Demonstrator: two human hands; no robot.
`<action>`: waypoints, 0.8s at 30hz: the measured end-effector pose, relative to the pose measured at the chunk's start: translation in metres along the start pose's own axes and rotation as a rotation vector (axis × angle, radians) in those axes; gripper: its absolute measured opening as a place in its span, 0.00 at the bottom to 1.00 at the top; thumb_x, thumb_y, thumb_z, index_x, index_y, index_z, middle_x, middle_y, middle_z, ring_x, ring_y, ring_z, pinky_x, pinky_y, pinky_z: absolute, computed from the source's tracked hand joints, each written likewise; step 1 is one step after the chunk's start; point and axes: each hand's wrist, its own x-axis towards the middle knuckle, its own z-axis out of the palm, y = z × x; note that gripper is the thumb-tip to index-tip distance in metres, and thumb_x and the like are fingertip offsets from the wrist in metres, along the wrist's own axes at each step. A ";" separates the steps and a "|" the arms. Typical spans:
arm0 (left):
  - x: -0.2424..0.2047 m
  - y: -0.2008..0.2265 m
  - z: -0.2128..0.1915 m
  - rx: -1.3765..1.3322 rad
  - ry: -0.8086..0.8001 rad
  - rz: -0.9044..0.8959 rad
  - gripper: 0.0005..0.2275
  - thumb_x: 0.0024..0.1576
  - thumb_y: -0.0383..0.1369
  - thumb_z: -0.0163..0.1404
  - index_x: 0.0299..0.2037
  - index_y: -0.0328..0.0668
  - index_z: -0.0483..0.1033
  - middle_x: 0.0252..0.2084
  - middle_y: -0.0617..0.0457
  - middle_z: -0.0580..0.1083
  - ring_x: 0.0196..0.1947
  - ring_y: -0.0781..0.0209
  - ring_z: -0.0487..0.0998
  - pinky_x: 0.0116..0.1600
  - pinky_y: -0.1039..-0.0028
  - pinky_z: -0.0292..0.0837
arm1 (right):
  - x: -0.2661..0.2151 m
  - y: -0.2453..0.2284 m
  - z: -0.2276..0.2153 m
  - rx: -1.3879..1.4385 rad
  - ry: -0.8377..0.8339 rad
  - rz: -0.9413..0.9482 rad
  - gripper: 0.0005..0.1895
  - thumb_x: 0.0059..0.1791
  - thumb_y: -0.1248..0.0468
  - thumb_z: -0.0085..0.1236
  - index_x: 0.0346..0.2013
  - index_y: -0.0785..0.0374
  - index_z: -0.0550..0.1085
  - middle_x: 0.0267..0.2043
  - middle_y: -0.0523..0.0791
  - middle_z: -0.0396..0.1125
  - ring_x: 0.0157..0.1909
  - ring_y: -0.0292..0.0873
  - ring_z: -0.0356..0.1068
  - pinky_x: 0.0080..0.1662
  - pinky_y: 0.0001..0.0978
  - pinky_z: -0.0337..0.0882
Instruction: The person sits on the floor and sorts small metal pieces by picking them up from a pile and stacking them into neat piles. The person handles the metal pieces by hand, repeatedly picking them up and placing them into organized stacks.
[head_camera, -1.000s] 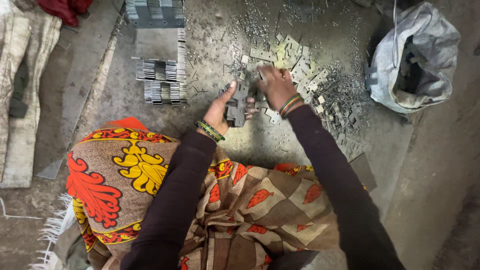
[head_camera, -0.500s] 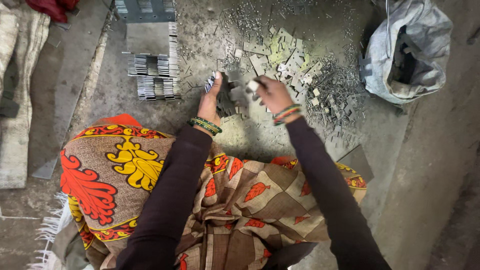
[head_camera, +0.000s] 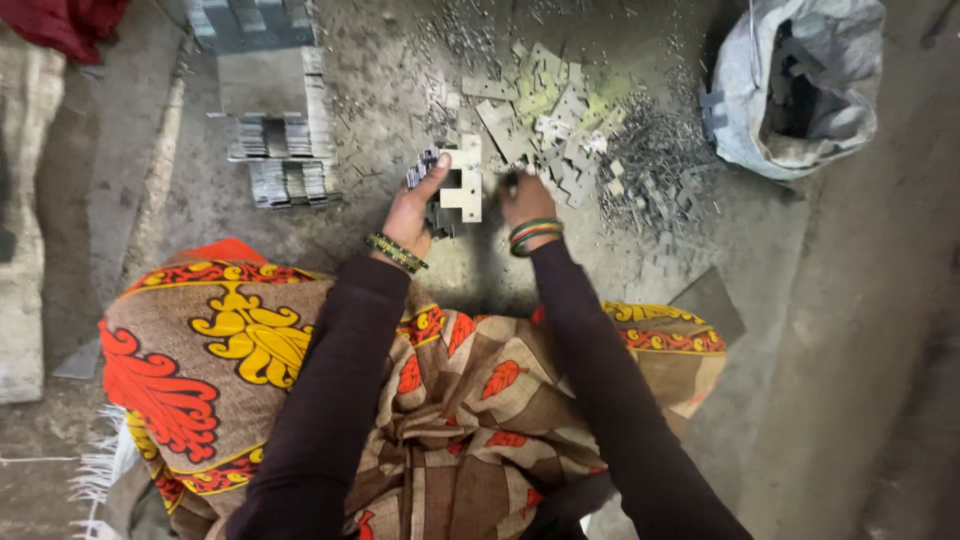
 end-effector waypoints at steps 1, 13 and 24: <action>0.001 -0.004 0.001 0.024 -0.018 -0.008 0.17 0.58 0.41 0.60 0.51 0.40 0.78 0.45 0.54 0.80 0.41 0.62 0.82 0.47 0.68 0.80 | 0.004 -0.007 -0.017 0.241 -0.086 0.065 0.19 0.55 0.51 0.50 0.48 0.64 0.77 0.42 0.53 0.74 0.42 0.53 0.74 0.45 0.46 0.74; -0.005 0.010 -0.006 -0.284 -0.159 0.175 0.28 0.62 0.56 0.42 0.59 0.40 0.69 0.53 0.43 0.76 0.51 0.47 0.82 0.56 0.53 0.80 | -0.041 -0.089 -0.106 0.069 -0.019 -0.461 0.29 0.44 0.63 0.71 0.57 0.57 0.71 0.51 0.50 0.70 0.48 0.50 0.73 0.47 0.41 0.75; 0.012 0.001 -0.013 -0.331 -0.270 0.100 0.31 0.63 0.59 0.38 0.61 0.38 0.68 0.47 0.42 0.76 0.43 0.44 0.82 0.54 0.54 0.82 | -0.036 0.024 0.038 -0.252 0.005 -0.034 0.38 0.36 0.62 0.70 0.57 0.66 0.64 0.52 0.56 0.66 0.53 0.59 0.70 0.54 0.44 0.73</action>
